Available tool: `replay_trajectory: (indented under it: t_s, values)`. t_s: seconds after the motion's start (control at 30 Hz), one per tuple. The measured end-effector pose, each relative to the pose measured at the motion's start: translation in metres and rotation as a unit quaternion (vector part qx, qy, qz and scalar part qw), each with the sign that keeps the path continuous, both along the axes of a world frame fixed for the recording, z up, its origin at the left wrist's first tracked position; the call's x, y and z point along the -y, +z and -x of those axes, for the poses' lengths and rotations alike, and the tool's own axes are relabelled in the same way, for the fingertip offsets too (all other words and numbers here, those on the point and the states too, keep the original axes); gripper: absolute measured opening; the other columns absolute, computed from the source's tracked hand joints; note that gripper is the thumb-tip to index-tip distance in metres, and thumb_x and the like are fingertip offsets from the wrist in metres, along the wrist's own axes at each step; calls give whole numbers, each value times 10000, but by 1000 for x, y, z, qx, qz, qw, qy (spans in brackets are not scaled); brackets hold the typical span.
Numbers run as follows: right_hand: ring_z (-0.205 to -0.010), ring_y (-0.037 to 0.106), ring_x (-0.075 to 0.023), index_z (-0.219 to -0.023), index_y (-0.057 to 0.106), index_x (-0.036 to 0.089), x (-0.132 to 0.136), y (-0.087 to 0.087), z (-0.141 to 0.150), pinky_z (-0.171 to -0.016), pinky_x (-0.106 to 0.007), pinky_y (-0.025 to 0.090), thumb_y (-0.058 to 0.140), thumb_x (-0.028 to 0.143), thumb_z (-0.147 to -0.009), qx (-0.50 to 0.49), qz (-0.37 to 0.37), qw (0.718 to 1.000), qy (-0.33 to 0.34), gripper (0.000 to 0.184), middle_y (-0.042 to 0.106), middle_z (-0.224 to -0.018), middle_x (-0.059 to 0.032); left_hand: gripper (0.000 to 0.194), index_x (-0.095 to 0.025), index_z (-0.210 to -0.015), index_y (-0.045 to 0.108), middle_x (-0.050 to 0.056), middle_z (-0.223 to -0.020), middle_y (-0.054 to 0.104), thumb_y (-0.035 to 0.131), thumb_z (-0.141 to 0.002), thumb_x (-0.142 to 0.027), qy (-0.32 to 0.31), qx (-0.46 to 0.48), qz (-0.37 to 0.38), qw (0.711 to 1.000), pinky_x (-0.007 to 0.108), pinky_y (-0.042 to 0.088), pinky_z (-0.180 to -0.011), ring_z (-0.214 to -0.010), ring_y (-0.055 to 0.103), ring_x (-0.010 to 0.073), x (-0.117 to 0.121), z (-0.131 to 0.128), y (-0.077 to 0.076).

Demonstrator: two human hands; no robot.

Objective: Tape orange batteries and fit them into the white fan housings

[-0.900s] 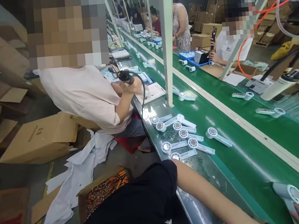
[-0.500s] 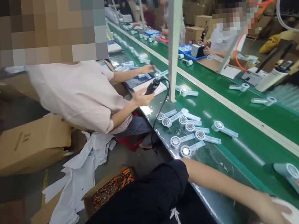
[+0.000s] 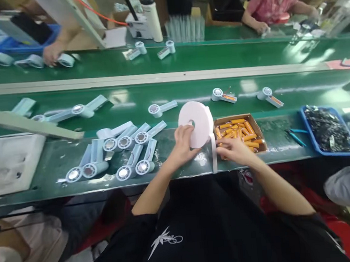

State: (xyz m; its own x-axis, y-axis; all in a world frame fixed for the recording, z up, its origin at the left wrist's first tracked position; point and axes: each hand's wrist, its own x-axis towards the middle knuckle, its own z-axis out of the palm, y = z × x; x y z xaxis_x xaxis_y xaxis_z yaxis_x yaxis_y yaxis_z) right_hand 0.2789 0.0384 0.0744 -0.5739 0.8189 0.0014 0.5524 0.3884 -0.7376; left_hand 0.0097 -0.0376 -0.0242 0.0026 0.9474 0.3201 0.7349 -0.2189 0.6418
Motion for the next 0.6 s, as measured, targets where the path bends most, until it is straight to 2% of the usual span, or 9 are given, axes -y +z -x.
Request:
replay_trajectory:
  t_s: [0.1,0.17,0.23,0.33,0.43,0.53,0.6]
  values:
    - [-1186,726,-278,-1353,710,185,31,-41,23,-1005,-467,656,724,468,-1071,17,37,998,56,399,710,-1387,-97,787,-280,-1560,456,161,-1579,519,853,-882,-326,44,9,-7,999,683,270,-1394,-1595,399,403,20,11,-6]
    - [-1210,717,-294,-1366,708,190,45,-55,29,-1018,-477,653,726,460,-1069,21,51,995,85,401,699,-1412,-96,808,-298,-1539,469,150,-1578,505,881,-845,-325,109,48,5,993,665,401,-1337,-1580,417,405,33,21,-10]
    - [-1201,720,-284,-1363,706,187,47,-60,26,-1013,-474,653,724,458,-1072,26,56,993,103,399,700,-1408,-101,861,-320,-1556,443,147,-1598,469,898,-825,-355,177,118,26,977,598,576,-1201,-1563,444,397,44,32,-15]
    - [-1109,747,-250,-1265,763,217,22,-56,16,-984,-425,650,707,477,-1076,36,53,992,111,327,767,-1283,-76,905,-355,-1581,418,136,-1625,428,904,-819,-396,226,196,43,953,487,687,-1031,-1560,460,381,55,40,-23]
    - [-1049,772,-295,-1174,824,243,-22,-50,10,-991,-441,624,631,425,-1091,85,6,992,89,278,833,-1109,-78,935,-354,-1583,426,133,-1623,426,923,-791,-383,219,197,44,955,488,689,-1029,-1563,453,387,59,32,-27]
    - [-1191,737,-405,-1300,785,156,-55,-54,13,-1047,-550,582,580,344,-1071,198,-104,973,63,360,829,-1193,-187,972,-353,-1602,406,141,-1598,445,932,-784,-352,203,141,53,968,532,649,-1093,-1555,456,390,58,15,-27]
    - [-1300,679,-453,-1371,746,132,-63,-65,17,-1072,-618,556,589,352,-1050,244,-148,956,69,420,807,-1271,-230,974,-340,-1602,401,150,-1574,470,935,-788,-354,189,101,57,975,566,593,-1164,-1541,470,389,55,5,-27]
